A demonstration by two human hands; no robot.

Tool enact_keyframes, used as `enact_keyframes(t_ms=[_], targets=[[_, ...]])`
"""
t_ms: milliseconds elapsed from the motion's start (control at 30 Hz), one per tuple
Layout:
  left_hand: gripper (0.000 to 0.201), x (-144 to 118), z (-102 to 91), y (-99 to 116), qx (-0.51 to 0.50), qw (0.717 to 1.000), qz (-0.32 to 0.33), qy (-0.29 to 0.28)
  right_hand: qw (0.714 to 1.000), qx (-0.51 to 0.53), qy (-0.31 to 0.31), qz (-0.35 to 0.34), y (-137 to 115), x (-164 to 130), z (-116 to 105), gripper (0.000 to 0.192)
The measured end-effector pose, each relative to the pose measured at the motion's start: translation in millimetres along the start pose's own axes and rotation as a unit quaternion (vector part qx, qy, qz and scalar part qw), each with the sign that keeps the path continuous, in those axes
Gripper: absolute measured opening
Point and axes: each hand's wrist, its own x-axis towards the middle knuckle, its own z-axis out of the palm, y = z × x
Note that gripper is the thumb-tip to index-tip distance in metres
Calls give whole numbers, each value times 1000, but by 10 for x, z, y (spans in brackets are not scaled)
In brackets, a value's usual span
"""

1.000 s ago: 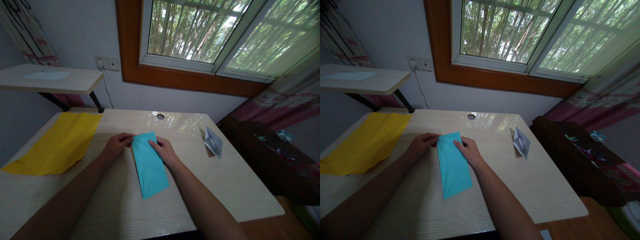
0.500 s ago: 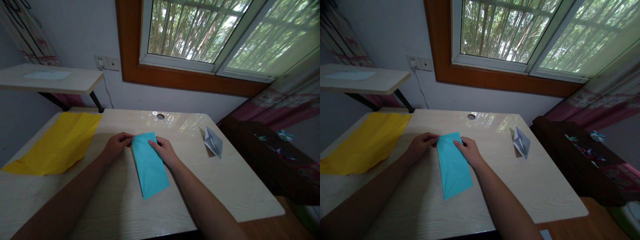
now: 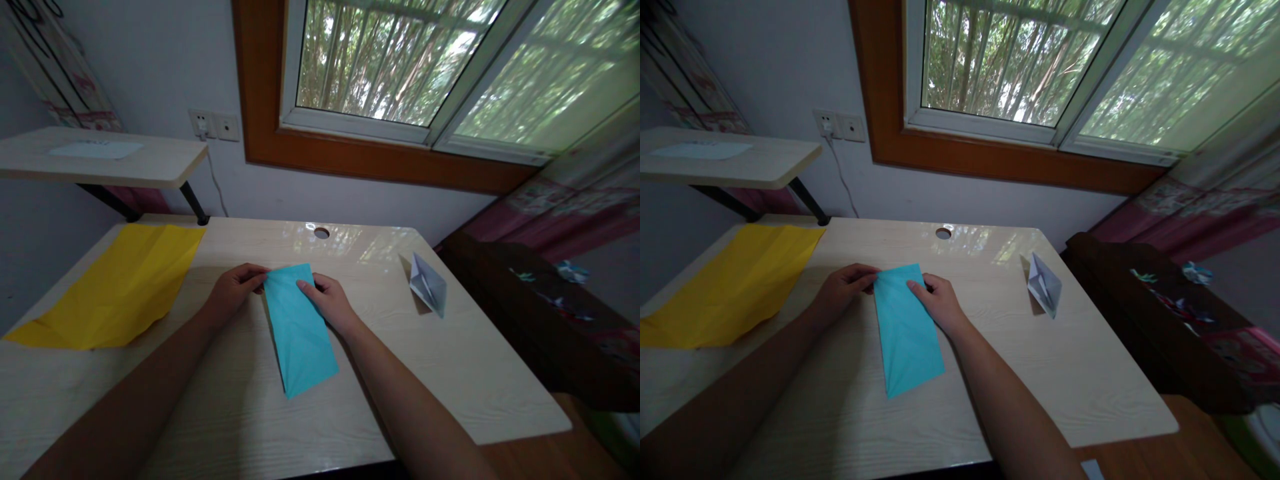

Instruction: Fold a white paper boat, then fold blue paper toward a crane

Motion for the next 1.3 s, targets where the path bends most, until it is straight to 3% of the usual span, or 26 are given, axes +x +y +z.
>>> enact_keyframes(t_ms=[467, 900, 1000, 1167, 1300], targets=[[44, 1, 4, 5, -30, 999, 12, -2, 1000, 26, -7, 7, 22, -1, 0, 40], [68, 1, 17, 3, -73, 995, 4, -68, 996, 53, 71, -8, 47, 17, -31, 36], [61, -5, 11, -15, -73, 992, 3, -102, 991, 76, 108, -9, 44, 25, -48, 36], [30, -21, -8, -73, -29, 988, -5, -150, 980, 117, 159, -3, 68, 45, -80, 37], [28, -24, 10, -96, -2, 988, -4, -155, 975, 140, 173, -7, 75, 56, -85, 36]])
